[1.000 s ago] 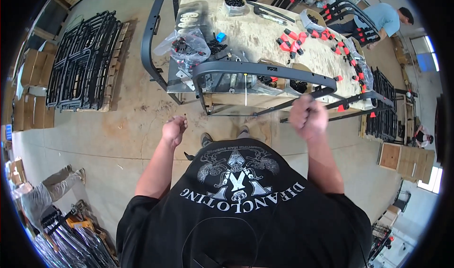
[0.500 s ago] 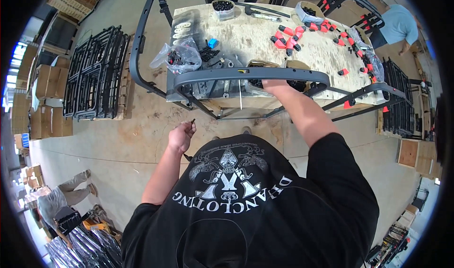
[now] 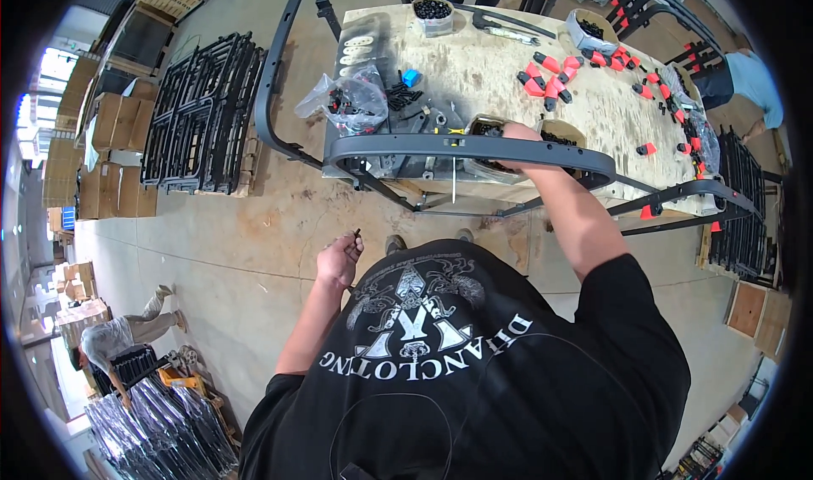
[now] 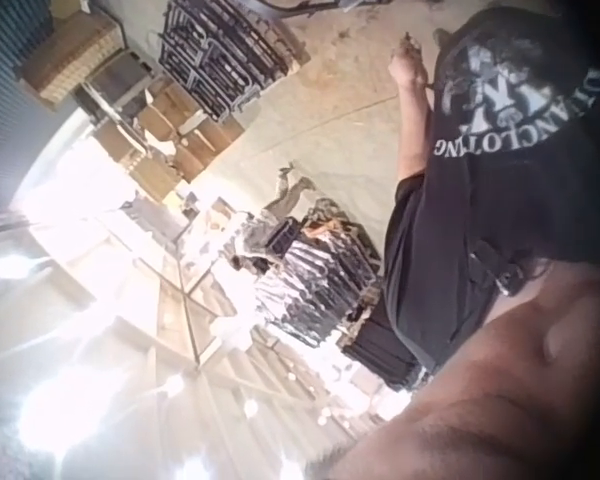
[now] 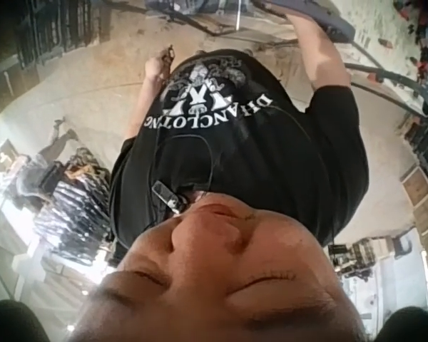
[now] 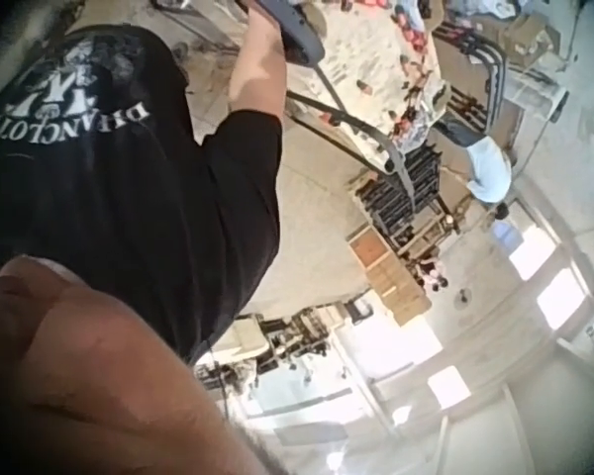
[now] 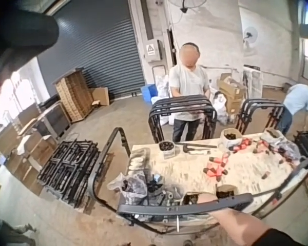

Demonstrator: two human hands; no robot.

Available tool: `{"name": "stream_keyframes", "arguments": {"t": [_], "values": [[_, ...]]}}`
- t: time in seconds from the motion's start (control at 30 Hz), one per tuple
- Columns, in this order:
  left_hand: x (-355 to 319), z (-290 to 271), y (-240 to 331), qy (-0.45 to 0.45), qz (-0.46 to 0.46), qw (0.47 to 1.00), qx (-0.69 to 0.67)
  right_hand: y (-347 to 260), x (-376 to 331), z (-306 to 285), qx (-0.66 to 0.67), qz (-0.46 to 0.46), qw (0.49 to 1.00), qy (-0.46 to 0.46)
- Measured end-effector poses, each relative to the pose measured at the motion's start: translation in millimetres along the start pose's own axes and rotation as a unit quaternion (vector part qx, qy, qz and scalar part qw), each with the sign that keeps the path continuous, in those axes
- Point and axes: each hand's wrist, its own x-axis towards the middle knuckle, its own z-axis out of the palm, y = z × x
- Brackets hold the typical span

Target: Assembling black metal frames by attaching red plastic components and securing them with hardware.

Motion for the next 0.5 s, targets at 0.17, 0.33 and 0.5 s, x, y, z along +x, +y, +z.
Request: {"name": "stream_keyframes", "arguments": {"t": [0.17, 0.33, 0.5], "values": [[30.0, 7.4, 19.6, -0.025, -0.015, 1.0, -0.002, -0.6, -45.5, 41.8, 0.694, 0.139, 0.704, -0.059], [53.8, 18.5, 59.5, -0.085, -0.034, 0.99, 0.104, -72.5, -88.2, 82.2, 0.881, 0.058, 0.372, -0.287], [80.5, 17.2, 93.8, -0.148, -0.051, 0.975, 0.156, -155.1, -80.5, 107.2, 0.85, 0.156, 0.457, -0.211]]}}
